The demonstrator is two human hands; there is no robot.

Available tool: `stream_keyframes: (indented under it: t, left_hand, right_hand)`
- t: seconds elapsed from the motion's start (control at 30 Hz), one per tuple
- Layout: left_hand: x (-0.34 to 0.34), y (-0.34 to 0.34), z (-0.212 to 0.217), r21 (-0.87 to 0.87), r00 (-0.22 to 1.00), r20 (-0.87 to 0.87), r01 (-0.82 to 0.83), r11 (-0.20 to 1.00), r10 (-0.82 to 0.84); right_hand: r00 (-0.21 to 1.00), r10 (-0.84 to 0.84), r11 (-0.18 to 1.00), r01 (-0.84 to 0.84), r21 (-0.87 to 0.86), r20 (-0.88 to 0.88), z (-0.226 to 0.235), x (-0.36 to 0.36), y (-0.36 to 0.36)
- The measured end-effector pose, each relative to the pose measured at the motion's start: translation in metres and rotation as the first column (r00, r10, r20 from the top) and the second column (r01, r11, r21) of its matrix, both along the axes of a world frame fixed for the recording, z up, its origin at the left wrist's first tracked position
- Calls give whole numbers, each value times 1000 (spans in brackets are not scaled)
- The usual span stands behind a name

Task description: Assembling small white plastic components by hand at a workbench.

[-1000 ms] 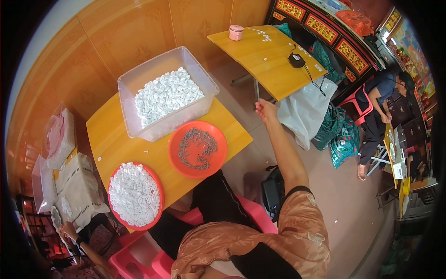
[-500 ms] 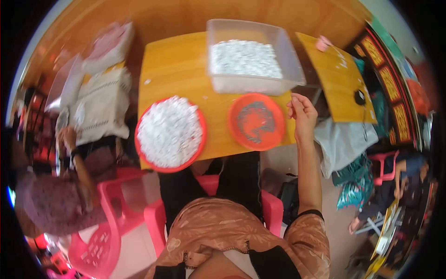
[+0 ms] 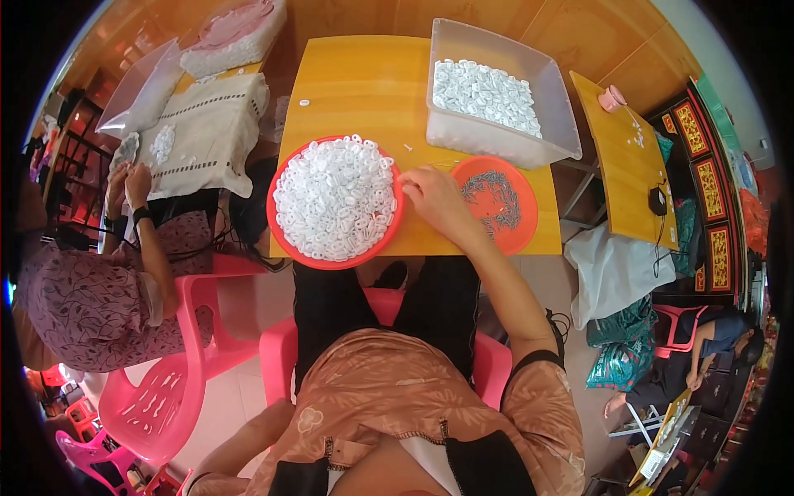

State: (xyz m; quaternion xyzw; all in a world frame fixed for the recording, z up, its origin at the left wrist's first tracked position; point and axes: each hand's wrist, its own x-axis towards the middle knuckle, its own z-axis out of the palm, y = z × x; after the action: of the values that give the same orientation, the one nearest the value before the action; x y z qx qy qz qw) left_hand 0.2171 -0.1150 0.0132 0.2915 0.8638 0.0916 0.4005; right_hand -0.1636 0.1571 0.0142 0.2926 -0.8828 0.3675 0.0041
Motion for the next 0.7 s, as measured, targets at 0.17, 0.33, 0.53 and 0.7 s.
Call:
stream_keyframes:
  t: [0.17, 0.33, 0.53, 0.7]
  left_hand:
    - [-35, 9, 39, -45, 986, -164, 29, 999, -36]
    - [-104, 24, 46, 185, 787, -577, -134, 973, 218]
    - [-224, 63, 41, 552, 518, -649, -182, 814, 556]
    - [-324, 87, 18, 524, 463, -707, -165, 836, 535]
  right_hand:
    - [998, -51, 991, 54, 125, -33, 5, -3, -20]
    - [990, 82, 994, -73, 82, -111, -8, -14, -27]
    - [990, -84, 989, 70, -127, -109, 20, -11, -11]
    - [981, -195, 940, 187, -287, -2, 24, 27, 3]
